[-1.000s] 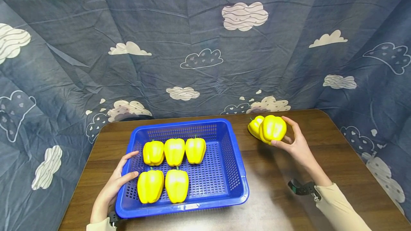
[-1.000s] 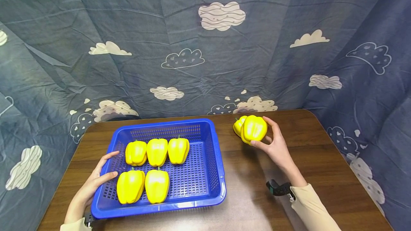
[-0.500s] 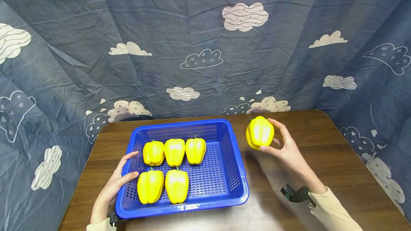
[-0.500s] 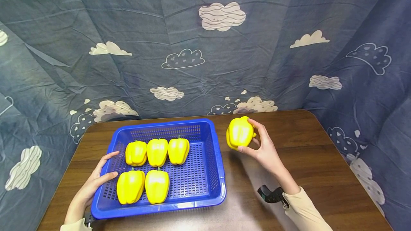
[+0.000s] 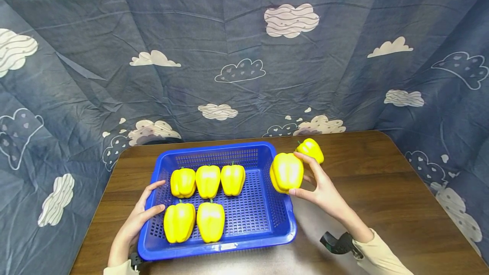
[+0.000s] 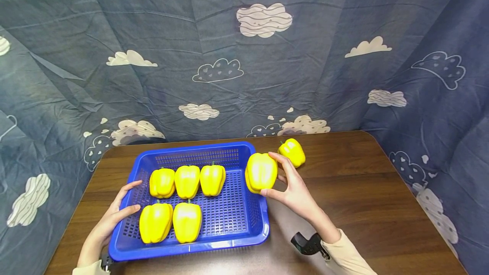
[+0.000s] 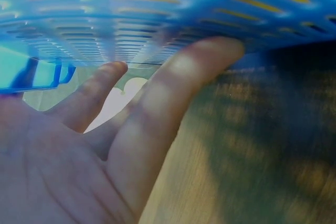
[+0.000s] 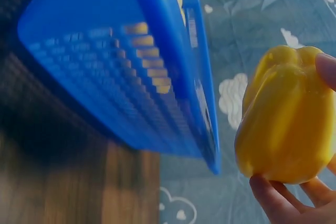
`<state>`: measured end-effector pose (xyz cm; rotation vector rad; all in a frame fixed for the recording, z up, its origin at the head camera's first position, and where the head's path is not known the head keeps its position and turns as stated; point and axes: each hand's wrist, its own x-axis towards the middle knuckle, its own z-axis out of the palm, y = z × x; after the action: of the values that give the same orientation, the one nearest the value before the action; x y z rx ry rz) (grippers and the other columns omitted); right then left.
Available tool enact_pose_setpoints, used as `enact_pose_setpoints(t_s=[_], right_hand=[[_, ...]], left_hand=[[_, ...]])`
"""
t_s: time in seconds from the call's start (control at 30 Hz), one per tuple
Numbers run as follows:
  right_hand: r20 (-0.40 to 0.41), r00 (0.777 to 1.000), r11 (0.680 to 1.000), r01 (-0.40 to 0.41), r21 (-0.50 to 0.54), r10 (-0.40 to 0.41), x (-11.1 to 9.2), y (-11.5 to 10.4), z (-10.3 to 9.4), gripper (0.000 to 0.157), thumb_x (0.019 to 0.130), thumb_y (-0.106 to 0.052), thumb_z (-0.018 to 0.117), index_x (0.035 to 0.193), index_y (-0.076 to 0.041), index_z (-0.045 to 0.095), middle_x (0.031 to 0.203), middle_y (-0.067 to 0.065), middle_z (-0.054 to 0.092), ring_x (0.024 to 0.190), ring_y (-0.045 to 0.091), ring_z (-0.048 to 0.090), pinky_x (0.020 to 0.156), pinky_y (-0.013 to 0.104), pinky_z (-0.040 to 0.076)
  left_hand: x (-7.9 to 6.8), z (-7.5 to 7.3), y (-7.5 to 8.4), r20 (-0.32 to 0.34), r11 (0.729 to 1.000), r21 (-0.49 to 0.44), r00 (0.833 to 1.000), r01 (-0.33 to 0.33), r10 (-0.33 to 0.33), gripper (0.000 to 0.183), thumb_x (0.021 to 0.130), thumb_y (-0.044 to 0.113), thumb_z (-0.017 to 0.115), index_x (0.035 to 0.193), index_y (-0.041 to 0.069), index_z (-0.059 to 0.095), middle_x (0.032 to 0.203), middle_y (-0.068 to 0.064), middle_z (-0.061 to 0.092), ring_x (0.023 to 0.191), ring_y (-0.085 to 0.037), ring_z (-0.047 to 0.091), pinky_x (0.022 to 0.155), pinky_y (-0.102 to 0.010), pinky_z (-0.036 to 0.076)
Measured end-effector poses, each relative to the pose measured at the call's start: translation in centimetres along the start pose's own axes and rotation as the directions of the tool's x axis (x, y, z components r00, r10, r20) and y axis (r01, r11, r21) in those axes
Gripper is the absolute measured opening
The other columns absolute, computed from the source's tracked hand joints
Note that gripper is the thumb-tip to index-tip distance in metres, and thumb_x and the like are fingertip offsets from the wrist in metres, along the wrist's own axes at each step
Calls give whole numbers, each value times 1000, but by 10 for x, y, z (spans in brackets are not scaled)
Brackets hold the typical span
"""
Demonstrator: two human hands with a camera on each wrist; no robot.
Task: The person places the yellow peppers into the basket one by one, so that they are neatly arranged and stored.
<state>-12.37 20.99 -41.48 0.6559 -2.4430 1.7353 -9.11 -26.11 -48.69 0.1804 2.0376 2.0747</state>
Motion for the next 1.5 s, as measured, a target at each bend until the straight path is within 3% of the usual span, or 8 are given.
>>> enact_pose_setpoints(t_s=[0.3, 0.6, 0.87, 1.2, 1.5], right_hand=[[67, 998, 1000, -21, -4, 21, -5, -9, 20, 83, 75, -7, 80, 144, -10, 34, 146, 6, 35, 127, 28, 40, 98, 27, 40], [90, 995, 999, -46, -9, 47, -8, -15, 37, 83, 75, -13, 80, 144, -18, 35, 145, 7, 33, 129, 33, 36, 97, 53, 39], [124, 991, 998, -58, -4, 59, -11, -17, 50, 83, 75, -17, 81, 145, -16, 36, 145, 9, 34, 129, 32, 36, 96, 54, 40], [148, 989, 996, -11, -84, 23, -15, -16, 69, 86, 70, -18, 83, 144, -17, 37, 143, 6, 38, 127, 25, 38, 93, 52, 43], [185, 983, 992, 17, -126, 7, -17, -18, 83, 89, 68, -16, 82, 144, -18, 36, 142, 4, 37, 129, 24, 36, 97, 52, 39]], left_hand=[[0, 0, -2, 5, 1000, 2, 1000, -16, 16, 58, 94, 1, 48, 146, 12, 24, 143, -25, 22, 116, -15, 49, 87, -32, 48], [1, 0, 1, -7, 1000, -2, 1000, 29, -29, 59, 94, 5, 48, 147, 15, 23, 148, -24, 15, 116, -15, 47, 87, -33, 48], [2, 0, 1, -18, 999, 8, 999, 41, -41, 59, 94, 6, 49, 147, 15, 23, 148, -24, 15, 117, -18, 46, 87, -35, 47], [2, 0, 2, -27, 999, 19, 999, 47, -47, 59, 94, 6, 49, 146, 15, 23, 148, -25, 16, 122, -33, 39, 86, -37, 47], [1, 1, 2, -33, 998, 35, 998, 50, -48, 59, 93, 8, 50, 146, 15, 23, 147, -25, 17, 122, -36, 38, 87, -40, 47]])
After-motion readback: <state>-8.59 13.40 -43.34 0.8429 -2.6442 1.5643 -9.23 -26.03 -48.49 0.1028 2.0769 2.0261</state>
